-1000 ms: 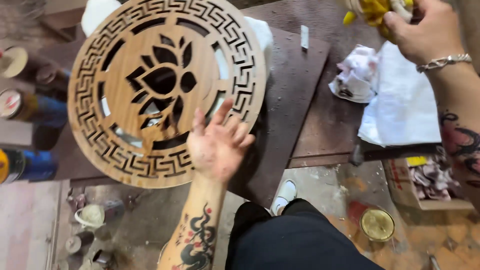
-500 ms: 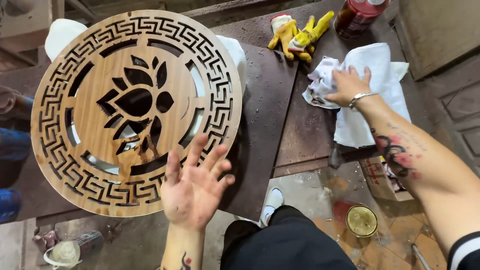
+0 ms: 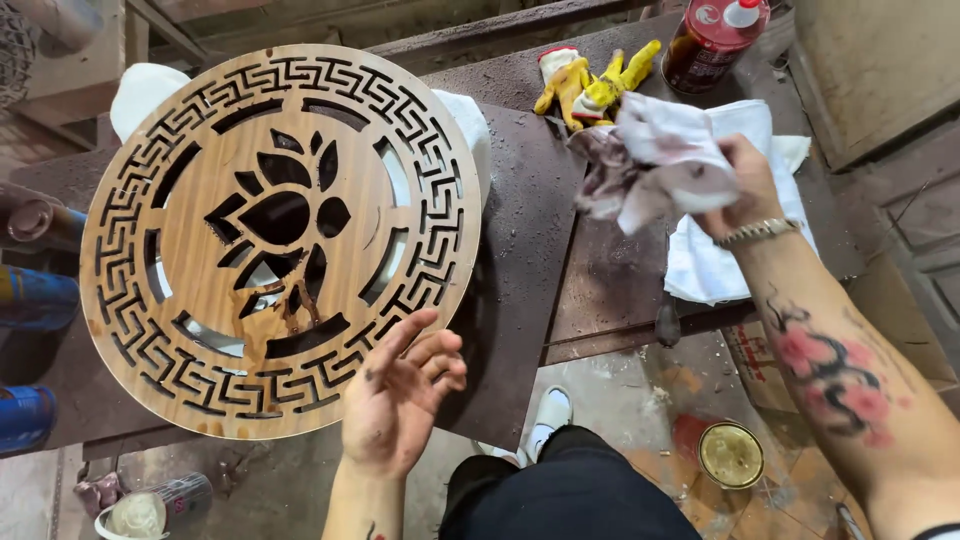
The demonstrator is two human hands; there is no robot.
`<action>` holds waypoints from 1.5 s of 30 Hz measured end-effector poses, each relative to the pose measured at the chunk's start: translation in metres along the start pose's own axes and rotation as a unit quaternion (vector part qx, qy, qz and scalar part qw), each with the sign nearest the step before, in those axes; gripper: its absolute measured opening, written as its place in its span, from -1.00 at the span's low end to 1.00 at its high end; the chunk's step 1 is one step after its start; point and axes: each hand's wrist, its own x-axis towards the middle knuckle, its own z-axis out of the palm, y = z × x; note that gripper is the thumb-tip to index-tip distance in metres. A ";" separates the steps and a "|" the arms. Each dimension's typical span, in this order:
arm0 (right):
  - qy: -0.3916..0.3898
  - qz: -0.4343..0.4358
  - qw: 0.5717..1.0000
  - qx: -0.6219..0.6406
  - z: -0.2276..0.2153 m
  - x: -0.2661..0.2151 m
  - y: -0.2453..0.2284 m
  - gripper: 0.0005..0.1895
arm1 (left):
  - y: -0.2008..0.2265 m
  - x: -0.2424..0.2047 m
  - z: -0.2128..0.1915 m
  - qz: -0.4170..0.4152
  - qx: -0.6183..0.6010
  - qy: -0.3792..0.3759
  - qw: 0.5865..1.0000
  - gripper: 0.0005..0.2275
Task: Cleaning and polishing a circular decorative wood carving with a lotus design using a cloth and a screwdriver.
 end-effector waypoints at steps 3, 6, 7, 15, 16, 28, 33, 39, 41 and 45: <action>-0.196 0.093 0.968 0.127 0.050 -0.062 -0.005 -0.31 | -0.002 0.002 0.009 -0.018 0.071 0.040 0.997 -0.63; -0.108 0.068 0.992 -0.013 0.024 -0.065 0.003 -0.62 | -0.001 0.003 0.014 -0.031 0.127 0.060 0.990 -0.64; -0.110 0.072 0.991 -0.015 0.035 -0.077 0.005 -0.62 | -0.001 0.002 0.016 -0.029 0.125 0.064 0.990 -0.64; -0.164 -0.121 0.947 -0.247 0.115 -0.142 0.045 -0.51 | 0.038 -0.025 0.006 0.186 0.447 0.093 0.870 -0.78; -0.169 -0.118 0.946 -0.248 0.129 -0.148 0.050 -0.51 | 0.055 -0.025 -0.003 0.189 0.446 0.098 0.870 -0.78; -0.316 -0.515 0.511 -0.611 0.260 -0.110 0.222 -0.82 | 0.253 0.049 -0.137 0.268 0.842 -0.004 0.468 -0.66; -0.247 -0.533 0.436 -0.681 0.271 -0.122 0.257 -0.59 | 0.267 0.107 -0.164 0.244 0.865 -0.033 0.436 -0.57; -0.107 -0.565 0.431 -0.696 0.252 -0.028 0.266 -0.58 | 0.264 0.158 -0.179 0.267 0.832 0.007 0.487 -0.51; -0.096 -0.568 0.414 -0.705 0.265 -0.019 0.264 -0.62 | 0.268 0.163 -0.175 0.262 0.828 -0.014 0.495 -0.49; -0.149 -0.530 0.389 -0.738 0.266 -0.072 0.259 -0.83 | 0.265 0.173 -0.157 0.245 0.850 -0.080 0.459 -0.42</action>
